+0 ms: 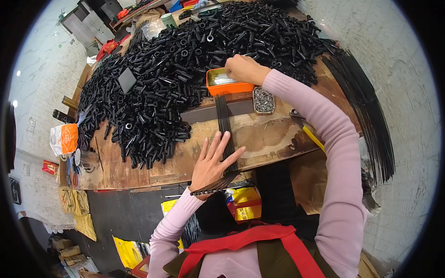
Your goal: Manually assembling and trimming black electrical or plastic components using a workbench jig and pliers.
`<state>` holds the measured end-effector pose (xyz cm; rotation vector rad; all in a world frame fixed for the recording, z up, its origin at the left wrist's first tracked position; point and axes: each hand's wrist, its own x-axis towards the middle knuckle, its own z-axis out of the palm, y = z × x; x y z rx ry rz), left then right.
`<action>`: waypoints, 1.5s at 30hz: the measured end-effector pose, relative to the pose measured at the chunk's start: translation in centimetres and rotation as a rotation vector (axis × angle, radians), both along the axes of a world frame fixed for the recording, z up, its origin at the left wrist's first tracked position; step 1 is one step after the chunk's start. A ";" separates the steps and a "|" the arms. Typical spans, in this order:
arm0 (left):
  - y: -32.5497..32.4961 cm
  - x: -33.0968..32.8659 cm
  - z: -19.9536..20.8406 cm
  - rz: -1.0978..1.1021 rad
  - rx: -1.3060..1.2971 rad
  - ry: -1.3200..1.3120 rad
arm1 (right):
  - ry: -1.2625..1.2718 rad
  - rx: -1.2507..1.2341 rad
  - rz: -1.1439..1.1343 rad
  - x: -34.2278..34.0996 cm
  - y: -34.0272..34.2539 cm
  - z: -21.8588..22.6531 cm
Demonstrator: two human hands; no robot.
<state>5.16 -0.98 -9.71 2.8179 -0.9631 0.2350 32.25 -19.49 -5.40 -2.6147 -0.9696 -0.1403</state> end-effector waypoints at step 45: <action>0.1 0.0 -0.5 0.011 -0.029 0.008 | -0.441 0.011 0.327 -6.7 -2.3 -2.1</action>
